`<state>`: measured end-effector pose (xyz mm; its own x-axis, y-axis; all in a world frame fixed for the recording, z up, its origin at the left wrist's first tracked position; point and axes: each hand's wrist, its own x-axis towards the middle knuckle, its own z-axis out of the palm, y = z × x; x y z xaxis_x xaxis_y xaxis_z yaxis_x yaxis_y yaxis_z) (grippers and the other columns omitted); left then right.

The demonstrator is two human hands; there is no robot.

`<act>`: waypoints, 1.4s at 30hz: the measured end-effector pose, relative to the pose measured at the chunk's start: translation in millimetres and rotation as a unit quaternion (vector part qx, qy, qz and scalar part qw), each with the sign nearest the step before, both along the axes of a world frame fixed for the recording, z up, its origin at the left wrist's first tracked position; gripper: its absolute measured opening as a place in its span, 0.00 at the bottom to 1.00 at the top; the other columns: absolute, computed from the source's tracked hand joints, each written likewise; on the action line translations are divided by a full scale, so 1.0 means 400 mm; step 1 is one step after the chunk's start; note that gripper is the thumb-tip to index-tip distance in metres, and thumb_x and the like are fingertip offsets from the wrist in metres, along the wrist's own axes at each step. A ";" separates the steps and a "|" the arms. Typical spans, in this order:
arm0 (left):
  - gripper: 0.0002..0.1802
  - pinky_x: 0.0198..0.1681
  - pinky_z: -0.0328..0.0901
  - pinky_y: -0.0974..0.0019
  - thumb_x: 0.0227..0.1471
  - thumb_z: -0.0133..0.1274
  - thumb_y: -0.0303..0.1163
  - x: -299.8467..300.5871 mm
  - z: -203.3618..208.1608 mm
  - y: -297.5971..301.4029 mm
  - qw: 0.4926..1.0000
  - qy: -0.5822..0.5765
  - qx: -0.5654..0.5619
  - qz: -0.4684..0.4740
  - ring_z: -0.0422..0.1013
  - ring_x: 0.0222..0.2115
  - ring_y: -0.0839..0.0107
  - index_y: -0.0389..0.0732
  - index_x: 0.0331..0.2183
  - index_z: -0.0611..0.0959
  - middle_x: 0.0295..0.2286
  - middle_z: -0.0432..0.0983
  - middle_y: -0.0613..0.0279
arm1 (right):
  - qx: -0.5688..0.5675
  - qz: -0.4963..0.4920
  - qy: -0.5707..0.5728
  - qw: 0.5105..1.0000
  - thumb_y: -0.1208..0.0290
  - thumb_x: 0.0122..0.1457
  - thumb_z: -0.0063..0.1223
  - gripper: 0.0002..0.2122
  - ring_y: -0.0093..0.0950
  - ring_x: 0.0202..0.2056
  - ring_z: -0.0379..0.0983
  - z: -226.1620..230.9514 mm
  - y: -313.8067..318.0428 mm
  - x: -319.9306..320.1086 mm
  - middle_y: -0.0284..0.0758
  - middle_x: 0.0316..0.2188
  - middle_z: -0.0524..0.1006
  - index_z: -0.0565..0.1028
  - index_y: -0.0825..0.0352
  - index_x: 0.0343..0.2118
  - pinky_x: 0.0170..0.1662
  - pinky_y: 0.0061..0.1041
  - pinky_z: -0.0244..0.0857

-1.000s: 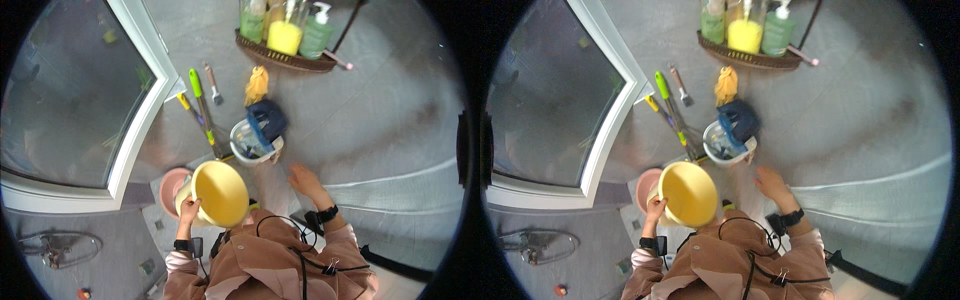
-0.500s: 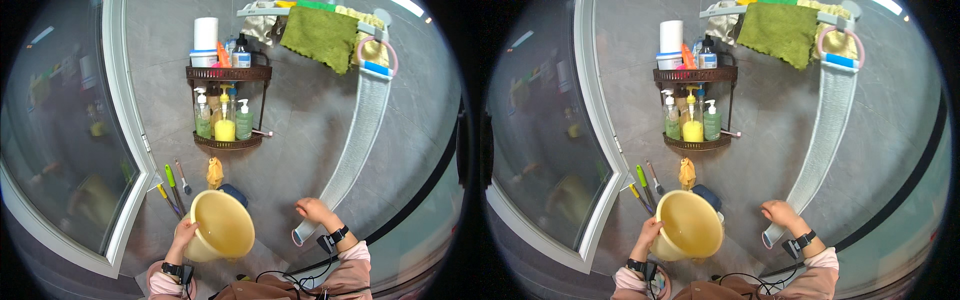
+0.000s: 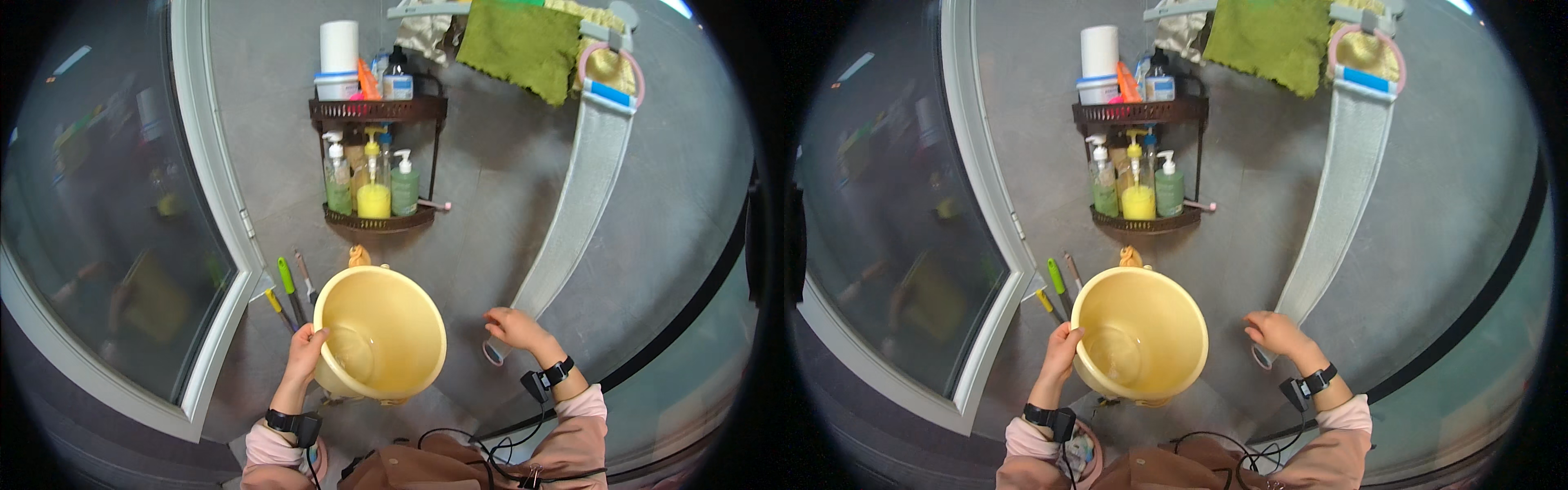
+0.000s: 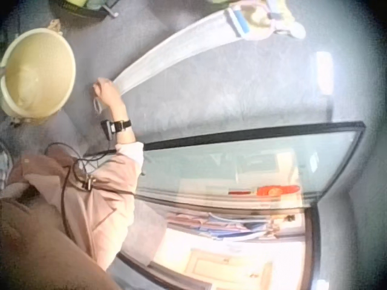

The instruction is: The person mops the floor in a living area and bathroom, then disposes of used tissues, refills a bucket with water, and scrubs a pair of shoes with a brush while sitting on the bathroom floor.

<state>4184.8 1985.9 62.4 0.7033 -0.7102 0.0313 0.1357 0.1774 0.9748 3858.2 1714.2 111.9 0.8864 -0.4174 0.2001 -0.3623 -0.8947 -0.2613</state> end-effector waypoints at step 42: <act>0.27 0.49 0.61 0.60 0.51 0.51 0.48 -0.626 -0.353 0.736 0.719 0.311 0.124 0.609 0.65 0.46 0.62 0.39 0.45 0.68 0.45 0.65 0.57 | 0.632 0.084 0.256 0.727 0.72 0.54 0.44 0.19 0.35 0.38 0.73 -0.662 0.356 0.604 0.45 0.42 0.70 0.63 0.74 0.48 0.34 0.30 0.73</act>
